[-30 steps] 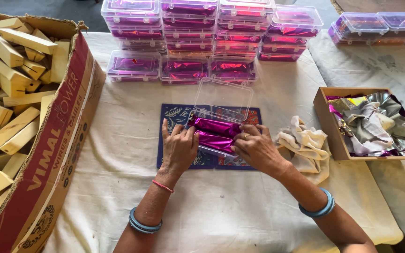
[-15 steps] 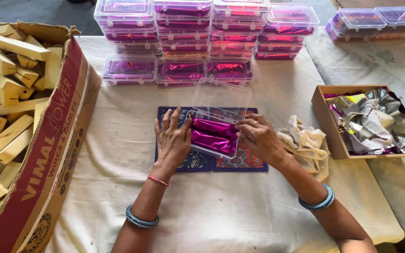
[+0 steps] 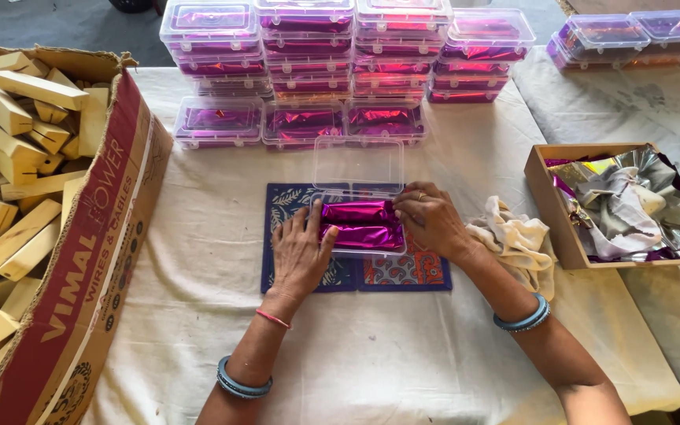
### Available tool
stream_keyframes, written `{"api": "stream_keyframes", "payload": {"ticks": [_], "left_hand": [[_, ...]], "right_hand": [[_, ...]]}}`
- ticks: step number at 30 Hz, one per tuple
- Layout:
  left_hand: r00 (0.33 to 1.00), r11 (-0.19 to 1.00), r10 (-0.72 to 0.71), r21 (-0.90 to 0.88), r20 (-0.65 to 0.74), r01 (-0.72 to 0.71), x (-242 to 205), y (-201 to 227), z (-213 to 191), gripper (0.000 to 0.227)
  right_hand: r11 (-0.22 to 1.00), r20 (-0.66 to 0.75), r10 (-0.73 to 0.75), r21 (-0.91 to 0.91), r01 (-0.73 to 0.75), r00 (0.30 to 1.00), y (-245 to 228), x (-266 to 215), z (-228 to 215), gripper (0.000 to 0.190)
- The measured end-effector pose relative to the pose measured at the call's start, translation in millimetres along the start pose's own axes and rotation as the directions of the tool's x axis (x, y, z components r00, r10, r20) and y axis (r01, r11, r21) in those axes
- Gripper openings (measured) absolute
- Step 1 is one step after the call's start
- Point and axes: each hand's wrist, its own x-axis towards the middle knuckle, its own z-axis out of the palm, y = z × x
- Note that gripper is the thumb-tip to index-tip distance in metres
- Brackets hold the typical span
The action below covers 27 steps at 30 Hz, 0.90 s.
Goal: The person wipes the interior of a clear plastic container with a white cloth, then places a pink foil-wrapped item inside and closes the lid. They then pick up a yellow sandal and wipe its surface with the cloth, followed by wiping a second sandal.
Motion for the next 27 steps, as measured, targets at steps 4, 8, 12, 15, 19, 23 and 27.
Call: {"api": "stream_keyframes", "payload": {"ticks": [4, 8, 12, 15, 19, 23, 27], "left_hand": [[0.999, 0.999, 0.052, 0.003, 0.003, -0.052, 3.3, 5.7, -9.5, 0.081], [0.988, 0.999, 0.018, 0.041, 0.155, -0.025, 4.0, 10.0, -15.2, 0.119], [0.991, 0.999, 0.007, 0.039, 0.132, -0.013, 2.8, 7.0, -8.3, 0.123], [0.993, 0.998, 0.022, 0.06, 0.119, -0.03, 2.4, 8.9, -12.2, 0.118], [0.995, 0.999, 0.018, 0.034, 0.099, -0.021, 1.7, 9.0, -10.7, 0.116], [0.995, 0.999, 0.007, 0.044, 0.103, -0.012, 3.2, 6.2, -5.4, 0.119], [0.988, 0.999, -0.023, 0.037, 0.152, 0.017, 3.5, 8.1, -6.8, 0.13]], "right_hand": [[0.981, -0.134, 0.1, 0.177, -0.075, 0.986, 10.8, -0.9, 10.4, 0.017], [0.979, -0.102, 0.169, 0.131, -0.155, 0.98, 6.4, -0.7, 8.2, 0.023], [0.982, 0.076, 0.188, 0.014, -0.19, 0.979, -3.0, 8.1, 3.8, 0.027], [0.962, 0.198, 0.272, -0.054, -0.267, 0.942, -8.6, 15.1, 6.0, 0.028], [0.941, 0.245, 0.323, -0.185, -0.283, 0.914, -7.7, 15.3, 15.3, 0.025], [0.928, 0.059, 0.372, -0.002, -0.373, 0.926, 4.2, 8.6, 22.0, 0.021], [0.712, 0.017, 0.654, 0.322, -0.624, 0.756, 10.8, 19.6, 14.1, 0.055]]}}
